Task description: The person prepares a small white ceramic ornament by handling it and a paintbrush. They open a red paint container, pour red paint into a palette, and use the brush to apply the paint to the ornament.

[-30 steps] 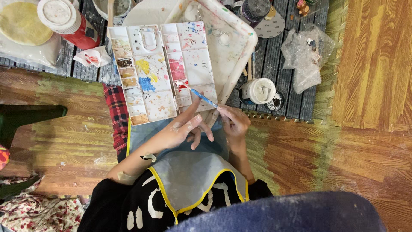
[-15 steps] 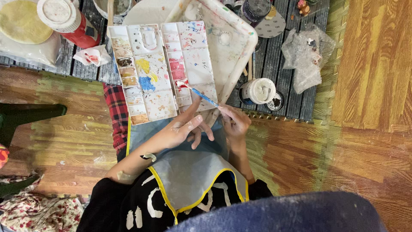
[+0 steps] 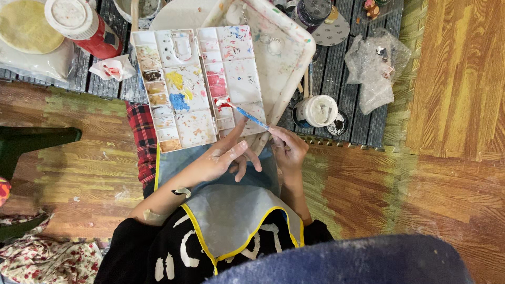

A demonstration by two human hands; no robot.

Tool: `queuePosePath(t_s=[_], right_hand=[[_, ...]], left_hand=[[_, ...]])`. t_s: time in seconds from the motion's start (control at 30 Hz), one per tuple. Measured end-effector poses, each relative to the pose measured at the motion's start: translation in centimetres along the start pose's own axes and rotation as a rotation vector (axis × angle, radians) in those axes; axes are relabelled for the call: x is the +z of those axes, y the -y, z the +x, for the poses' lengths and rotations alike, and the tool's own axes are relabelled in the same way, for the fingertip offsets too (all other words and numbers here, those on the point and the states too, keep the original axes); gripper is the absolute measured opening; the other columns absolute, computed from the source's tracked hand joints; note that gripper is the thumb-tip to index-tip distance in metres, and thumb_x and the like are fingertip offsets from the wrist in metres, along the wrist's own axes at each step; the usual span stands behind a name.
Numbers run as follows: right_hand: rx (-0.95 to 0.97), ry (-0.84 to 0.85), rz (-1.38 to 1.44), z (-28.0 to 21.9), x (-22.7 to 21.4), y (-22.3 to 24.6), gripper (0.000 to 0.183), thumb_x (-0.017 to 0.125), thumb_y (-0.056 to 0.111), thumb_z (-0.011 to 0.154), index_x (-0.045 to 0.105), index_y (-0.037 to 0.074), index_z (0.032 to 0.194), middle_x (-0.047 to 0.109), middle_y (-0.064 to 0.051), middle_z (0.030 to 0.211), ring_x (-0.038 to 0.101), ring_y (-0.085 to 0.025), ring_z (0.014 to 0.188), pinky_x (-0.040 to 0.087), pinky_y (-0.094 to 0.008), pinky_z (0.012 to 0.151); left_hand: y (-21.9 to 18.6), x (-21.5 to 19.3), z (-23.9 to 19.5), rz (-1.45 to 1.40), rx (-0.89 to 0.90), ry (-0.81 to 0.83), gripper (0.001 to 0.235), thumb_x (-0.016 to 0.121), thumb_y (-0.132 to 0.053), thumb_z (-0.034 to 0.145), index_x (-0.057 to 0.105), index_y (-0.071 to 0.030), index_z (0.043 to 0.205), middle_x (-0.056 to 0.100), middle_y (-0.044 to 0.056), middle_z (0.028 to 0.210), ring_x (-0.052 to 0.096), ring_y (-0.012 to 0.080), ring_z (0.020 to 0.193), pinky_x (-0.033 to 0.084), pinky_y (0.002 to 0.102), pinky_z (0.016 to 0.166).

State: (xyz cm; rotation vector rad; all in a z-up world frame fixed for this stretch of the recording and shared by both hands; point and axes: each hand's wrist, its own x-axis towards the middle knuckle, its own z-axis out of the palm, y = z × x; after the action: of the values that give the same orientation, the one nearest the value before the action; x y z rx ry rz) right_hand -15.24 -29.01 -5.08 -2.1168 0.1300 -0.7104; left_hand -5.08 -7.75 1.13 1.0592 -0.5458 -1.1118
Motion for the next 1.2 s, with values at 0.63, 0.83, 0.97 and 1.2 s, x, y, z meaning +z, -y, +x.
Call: queuePosePath(t_s=[0.63, 0.83, 0.97, 1.2], right_hand=[[-0.079, -0.173, 0.027, -1.5, -2.2, -5.2, 0.011, 0.061, 0.001, 0.101, 0.069, 0.000, 0.107, 0.078, -0.015, 0.099, 0.072, -0.010, 0.067, 0.052, -0.025, 0.053], [-0.036, -0.455, 0.024, -1.3, -10.6, -6.4, 0.013, 0.050, 0.005, 0.111, 0.059, 0.001, 0.103, 0.072, -0.016, 0.095, 0.059, -0.010, 0.059, 0.044, -0.024, 0.052], [0.060, -0.488, -0.022, -2.5, -14.1, -5.6, 0.009, 0.048, 0.008, 0.115, 0.055, 0.002, 0.115, 0.068, -0.010, 0.097, 0.059, -0.011, 0.070, 0.049, -0.023, 0.062], [0.094, -0.176, -0.445, 0.4, -14.1, -6.4, 0.016, 0.055, 0.014, 0.110, 0.066, 0.003, 0.106, 0.068, -0.002, 0.081, 0.051, -0.010, 0.052, 0.038, -0.022, 0.044]], left_hand=[[-0.4, 0.2, -0.3, 0.041, 0.002, -0.005, 0.086, 0.042, -0.043, 0.106, -0.012, -0.010, 0.165, 0.075, 0.013, 0.096, 0.064, 0.0137, 0.056, 0.046, 0.025, 0.054], [-1.4, 1.3, -2.2, 0.538, 0.236, -0.161, 0.077, 0.061, -0.026, 0.101, 0.020, -0.004, 0.162, 0.074, 0.010, 0.114, 0.073, 0.0182, 0.091, 0.057, 0.030, 0.071], [-1.4, 0.6, -1.5, 0.488, 0.269, -0.156, 0.055, 0.059, -0.020, 0.102, 0.044, -0.003, 0.152, 0.073, 0.009, 0.119, 0.073, 0.0178, 0.099, 0.058, 0.030, 0.083], [-0.7, 0.0, -0.9, 0.522, 0.200, -0.167, 0.049, 0.060, -0.014, 0.100, 0.048, 0.000, 0.145, 0.073, 0.011, 0.116, 0.071, 0.0164, 0.095, 0.057, 0.029, 0.085]])
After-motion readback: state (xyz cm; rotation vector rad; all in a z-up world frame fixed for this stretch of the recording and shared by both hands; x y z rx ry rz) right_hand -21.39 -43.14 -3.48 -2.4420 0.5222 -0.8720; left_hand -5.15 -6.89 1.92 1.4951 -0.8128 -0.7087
